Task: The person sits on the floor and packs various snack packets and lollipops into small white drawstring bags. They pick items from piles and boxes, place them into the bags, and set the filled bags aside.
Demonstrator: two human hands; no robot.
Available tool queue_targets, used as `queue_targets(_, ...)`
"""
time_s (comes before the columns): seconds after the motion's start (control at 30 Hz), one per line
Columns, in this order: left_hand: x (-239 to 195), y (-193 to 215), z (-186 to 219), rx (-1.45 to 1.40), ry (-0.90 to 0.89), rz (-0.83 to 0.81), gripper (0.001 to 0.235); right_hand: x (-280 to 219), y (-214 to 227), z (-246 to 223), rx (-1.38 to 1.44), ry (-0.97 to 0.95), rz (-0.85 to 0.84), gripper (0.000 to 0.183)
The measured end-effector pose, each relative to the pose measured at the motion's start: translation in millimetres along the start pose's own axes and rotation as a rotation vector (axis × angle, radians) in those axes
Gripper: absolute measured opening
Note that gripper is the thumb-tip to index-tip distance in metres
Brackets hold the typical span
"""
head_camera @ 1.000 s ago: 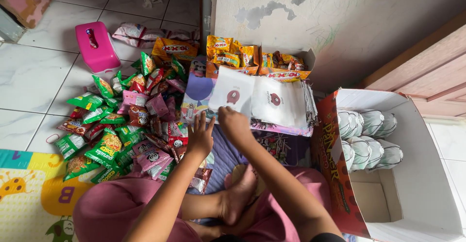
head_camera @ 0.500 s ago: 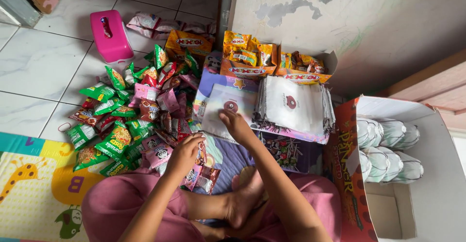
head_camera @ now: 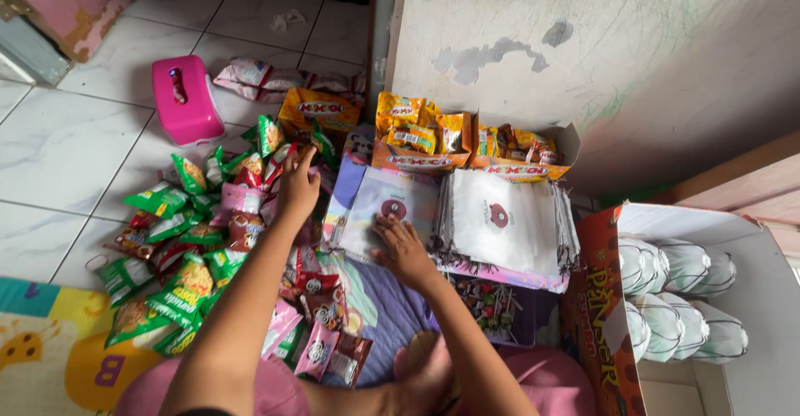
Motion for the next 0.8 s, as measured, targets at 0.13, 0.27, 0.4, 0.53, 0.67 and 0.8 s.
queue_targets(0.13,70,-59,-33,0.123,0.158,-0.159,0.053,1,7,-5,0.034,-0.026,-0.023,0.054)
queue_targets(0.27,95,-92,-47,0.188,0.318,-0.216,0.054,2,1,7,0.097,-0.049,-0.057,0.052)
queue_targets(0.4,122,-138,-97,0.279,0.294,-0.130,0.054,4,0,11,0.130,-0.063,-0.047,0.050)
queue_targets(0.53,66,-49,-33,0.206,0.149,0.268,0.034,4,8,8,0.142,-0.059,-0.033,0.049)
queue_targets(0.67,17,29,-3,-0.178,-0.054,0.581,0.028,1,34,-9,0.174,0.051,0.104,0.035)
queue_targets(0.8,-54,67,18,-0.634,-0.001,0.455,0.022,-21,82,-31,0.633,0.031,0.410,0.030)
Point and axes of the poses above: each hand's wrist, its own x-axis towards the middle knuckle, its own y-axis out of the back of the hand, z = x × y, the point moved 8 cm from there along x, towards the middle knuckle, and after that the axes turned 7 degrees about x, right-handed, at the moved point
